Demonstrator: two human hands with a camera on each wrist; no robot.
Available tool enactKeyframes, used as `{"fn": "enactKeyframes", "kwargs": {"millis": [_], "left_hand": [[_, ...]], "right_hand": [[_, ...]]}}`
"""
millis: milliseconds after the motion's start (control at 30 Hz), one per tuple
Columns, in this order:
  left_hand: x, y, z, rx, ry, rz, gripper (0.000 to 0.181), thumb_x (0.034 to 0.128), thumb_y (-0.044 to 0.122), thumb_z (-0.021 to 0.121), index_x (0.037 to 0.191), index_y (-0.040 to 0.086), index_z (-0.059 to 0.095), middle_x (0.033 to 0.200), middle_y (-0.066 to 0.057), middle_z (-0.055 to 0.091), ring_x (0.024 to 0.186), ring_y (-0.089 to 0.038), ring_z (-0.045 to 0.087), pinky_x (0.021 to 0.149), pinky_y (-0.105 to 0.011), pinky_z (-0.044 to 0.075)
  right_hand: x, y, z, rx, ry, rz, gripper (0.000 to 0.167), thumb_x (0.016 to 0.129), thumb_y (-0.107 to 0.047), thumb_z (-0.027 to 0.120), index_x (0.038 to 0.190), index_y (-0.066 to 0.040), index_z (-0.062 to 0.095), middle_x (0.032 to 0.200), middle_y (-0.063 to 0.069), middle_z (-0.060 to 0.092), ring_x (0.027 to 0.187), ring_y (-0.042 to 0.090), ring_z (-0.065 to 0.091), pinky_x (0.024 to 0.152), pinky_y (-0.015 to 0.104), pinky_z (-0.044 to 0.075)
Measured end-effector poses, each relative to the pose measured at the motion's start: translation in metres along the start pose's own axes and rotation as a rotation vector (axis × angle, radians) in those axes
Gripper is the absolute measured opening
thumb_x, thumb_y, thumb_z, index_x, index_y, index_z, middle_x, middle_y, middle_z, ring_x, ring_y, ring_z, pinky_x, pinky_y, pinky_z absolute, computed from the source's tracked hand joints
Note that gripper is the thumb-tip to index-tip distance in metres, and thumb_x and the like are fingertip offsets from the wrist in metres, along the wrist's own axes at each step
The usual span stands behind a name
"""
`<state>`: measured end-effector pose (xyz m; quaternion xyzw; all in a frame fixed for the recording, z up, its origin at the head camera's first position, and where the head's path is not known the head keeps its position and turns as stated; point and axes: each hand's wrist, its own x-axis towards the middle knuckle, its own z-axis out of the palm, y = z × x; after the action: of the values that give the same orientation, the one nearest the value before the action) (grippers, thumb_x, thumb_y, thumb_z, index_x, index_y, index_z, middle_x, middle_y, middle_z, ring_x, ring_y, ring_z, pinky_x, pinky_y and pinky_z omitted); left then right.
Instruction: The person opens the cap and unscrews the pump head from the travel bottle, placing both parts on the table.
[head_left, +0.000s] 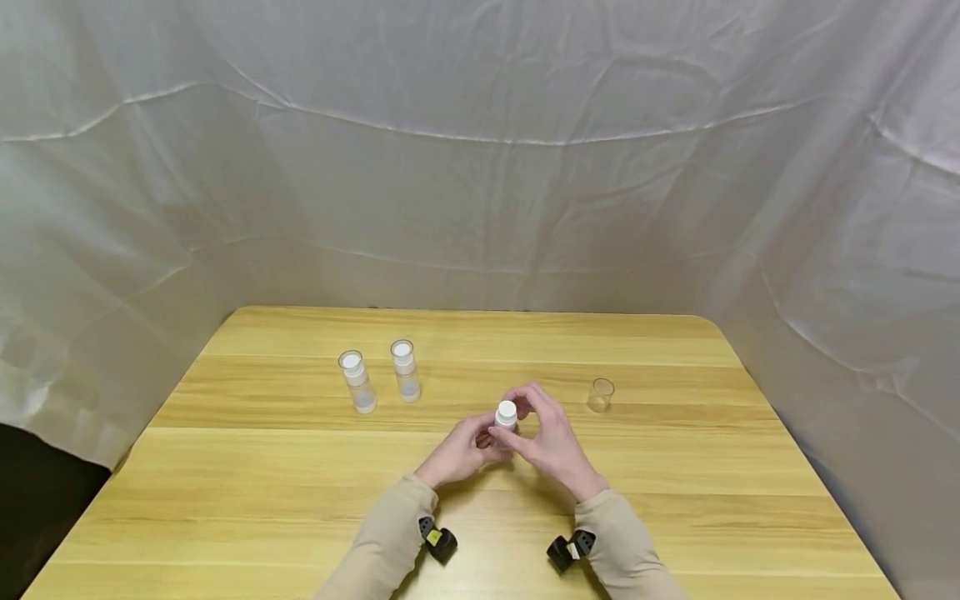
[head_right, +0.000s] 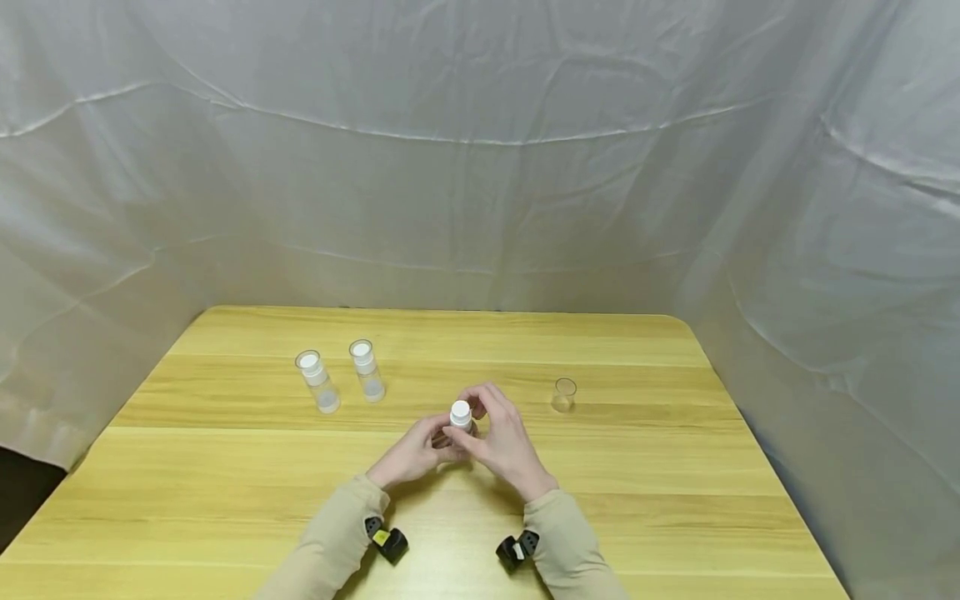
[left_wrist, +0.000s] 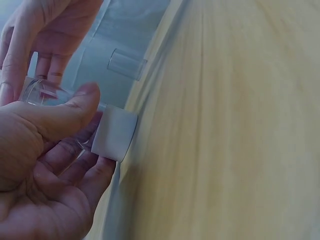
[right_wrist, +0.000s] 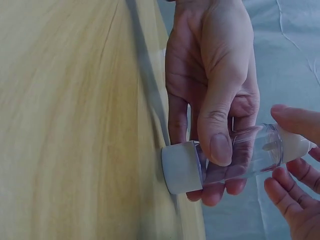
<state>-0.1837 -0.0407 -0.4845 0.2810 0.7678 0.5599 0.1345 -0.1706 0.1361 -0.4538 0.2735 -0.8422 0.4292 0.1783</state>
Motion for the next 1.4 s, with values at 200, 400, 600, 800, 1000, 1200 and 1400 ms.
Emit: {"fn": "enactKeyframes", "kwargs": {"millis": [200, 400, 600, 800, 1000, 1200, 1400], "left_hand": [[0.0001, 0.0021, 0.0, -0.019, 0.005, -0.006, 0.036, 0.0905, 0.001, 0.07, 0.125, -0.005, 0.062, 0.122, -0.02, 0.068, 0.105, -0.008, 0.061, 0.096, -0.015, 0.051], [0.0, 0.0038, 0.0007, -0.005, 0.011, -0.008, 0.038, 0.0907, 0.002, 0.07, 0.128, -0.004, 0.062, 0.124, -0.019, 0.069, 0.108, -0.017, 0.064, 0.096, -0.017, 0.051], [-0.0001, 0.0046, 0.0018, -0.01, 0.013, -0.004, 0.04, 0.0903, 0.002, 0.071, 0.129, -0.005, 0.061, 0.127, -0.02, 0.068, 0.117, -0.03, 0.064, 0.102, -0.019, 0.051], [-0.0006, 0.0049, 0.0011, -0.007, 0.015, -0.011, 0.039, 0.0913, 0.004, 0.07, 0.129, -0.004, 0.061, 0.127, -0.019, 0.068, 0.116, -0.028, 0.064, 0.1, -0.019, 0.051], [-0.0008, 0.004, -0.0001, -0.005, 0.008, -0.012, 0.038, 0.0923, 0.003, 0.069, 0.129, -0.003, 0.061, 0.128, -0.019, 0.067, 0.117, -0.028, 0.064, 0.101, -0.019, 0.051], [-0.0007, 0.0014, 0.0, 0.009, 0.003, -0.013, 0.034, 0.0932, 0.004, 0.068, 0.126, -0.001, 0.063, 0.124, -0.018, 0.069, 0.115, -0.027, 0.064, 0.1, -0.018, 0.051], [-0.0023, -0.0006, 0.0, 0.004, 0.014, -0.013, 0.036, 0.0931, 0.004, 0.068, 0.128, -0.003, 0.062, 0.127, -0.021, 0.067, 0.119, -0.032, 0.064, 0.103, -0.023, 0.053]], "right_hand": [[0.0005, 0.0002, 0.0002, 0.082, 0.027, -0.006, 0.041, 0.073, -0.004, 0.087, 0.107, -0.005, 0.064, 0.099, 0.006, 0.067, 0.087, 0.014, 0.066, 0.079, 0.033, 0.06], [-0.0003, -0.0003, 0.0005, 0.155, 0.038, 0.042, 0.038, 0.075, -0.005, 0.087, 0.106, -0.003, 0.065, 0.099, 0.01, 0.069, 0.088, 0.015, 0.067, 0.084, 0.029, 0.061], [-0.0011, -0.0012, 0.0, 0.203, 0.055, 0.067, 0.038, 0.074, -0.003, 0.087, 0.105, -0.002, 0.066, 0.099, 0.011, 0.069, 0.087, 0.009, 0.065, 0.083, 0.027, 0.06], [-0.0007, -0.0027, -0.001, 0.232, 0.04, 0.068, 0.036, 0.076, -0.002, 0.085, 0.107, -0.001, 0.067, 0.102, 0.013, 0.07, 0.092, 0.011, 0.068, 0.09, 0.026, 0.06], [-0.0013, -0.0021, -0.0007, 0.257, 0.009, 0.068, 0.036, 0.079, 0.003, 0.081, 0.111, 0.002, 0.066, 0.106, 0.015, 0.069, 0.1, 0.014, 0.068, 0.098, 0.024, 0.057], [-0.0026, -0.0019, 0.0009, 0.317, -0.028, 0.059, 0.043, 0.078, 0.011, 0.074, 0.119, 0.009, 0.061, 0.114, 0.022, 0.065, 0.108, 0.014, 0.062, 0.105, 0.019, 0.051], [-0.0026, -0.0019, 0.0047, 0.249, 0.04, 0.035, 0.048, 0.077, 0.002, 0.082, 0.119, 0.004, 0.06, 0.111, 0.014, 0.065, 0.104, 0.014, 0.061, 0.096, 0.026, 0.056]]}}
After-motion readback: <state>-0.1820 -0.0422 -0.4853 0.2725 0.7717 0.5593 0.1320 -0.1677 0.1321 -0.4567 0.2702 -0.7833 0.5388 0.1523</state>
